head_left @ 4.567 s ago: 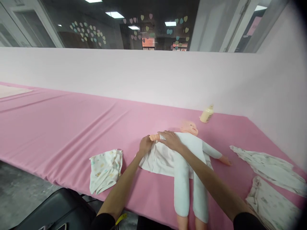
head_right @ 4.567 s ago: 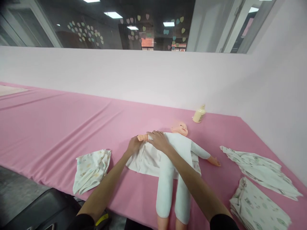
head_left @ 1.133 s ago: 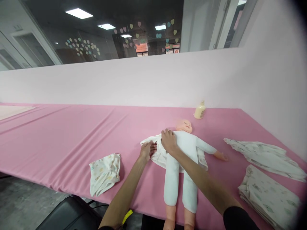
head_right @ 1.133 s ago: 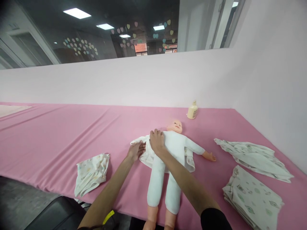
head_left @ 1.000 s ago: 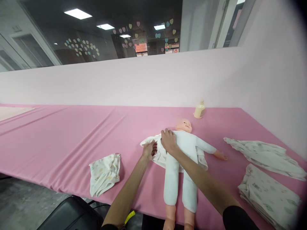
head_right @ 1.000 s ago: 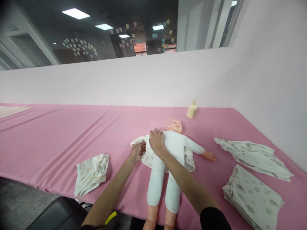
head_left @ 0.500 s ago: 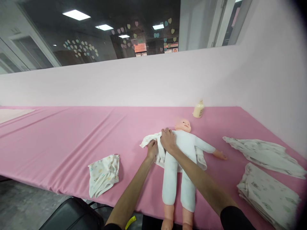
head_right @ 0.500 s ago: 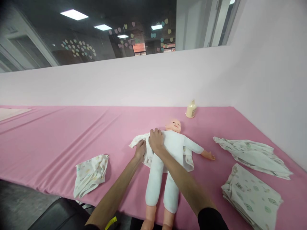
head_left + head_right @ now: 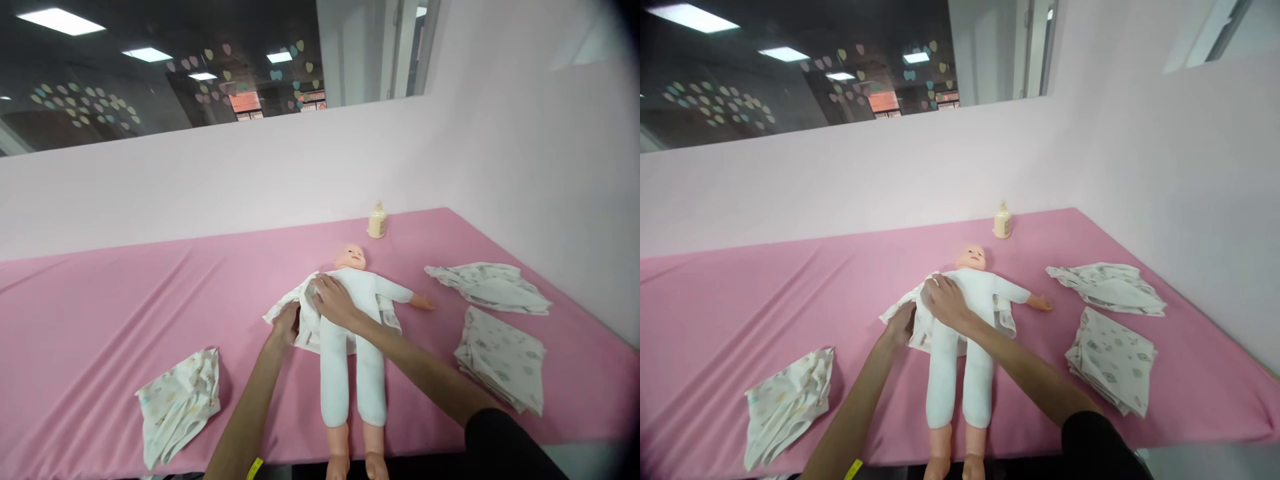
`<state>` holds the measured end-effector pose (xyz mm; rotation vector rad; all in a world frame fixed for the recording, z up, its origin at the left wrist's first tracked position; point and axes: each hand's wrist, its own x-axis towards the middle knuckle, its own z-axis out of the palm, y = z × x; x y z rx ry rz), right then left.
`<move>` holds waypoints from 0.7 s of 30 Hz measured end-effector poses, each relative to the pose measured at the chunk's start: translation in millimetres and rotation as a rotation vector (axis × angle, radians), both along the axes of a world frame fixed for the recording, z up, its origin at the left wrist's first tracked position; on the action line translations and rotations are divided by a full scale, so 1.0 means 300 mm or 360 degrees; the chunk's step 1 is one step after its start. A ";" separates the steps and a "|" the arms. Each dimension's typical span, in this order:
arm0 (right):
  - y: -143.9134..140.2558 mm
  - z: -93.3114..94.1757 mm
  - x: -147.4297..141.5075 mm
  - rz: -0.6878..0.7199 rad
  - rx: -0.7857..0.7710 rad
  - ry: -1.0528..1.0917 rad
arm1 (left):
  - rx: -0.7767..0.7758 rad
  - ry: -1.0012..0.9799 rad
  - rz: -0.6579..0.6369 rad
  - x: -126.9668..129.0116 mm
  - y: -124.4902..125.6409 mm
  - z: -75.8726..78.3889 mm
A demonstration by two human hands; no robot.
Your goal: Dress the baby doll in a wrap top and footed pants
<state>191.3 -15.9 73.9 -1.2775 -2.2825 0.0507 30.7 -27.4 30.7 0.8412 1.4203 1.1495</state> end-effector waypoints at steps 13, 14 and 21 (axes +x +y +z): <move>-0.025 -0.205 0.858 -0.0498 -0.0605 -0.0115 | 0.1173 0.1771 -0.1109 0.448 0.066 0.266; -0.022 -0.207 0.851 -0.0496 -0.0557 -0.0120 | 0.1179 0.1781 -0.1292 0.510 0.100 0.254; -0.026 -0.102 0.813 -0.0471 -0.0306 -0.0034 | 0.0866 0.1939 -0.1555 0.696 0.281 0.171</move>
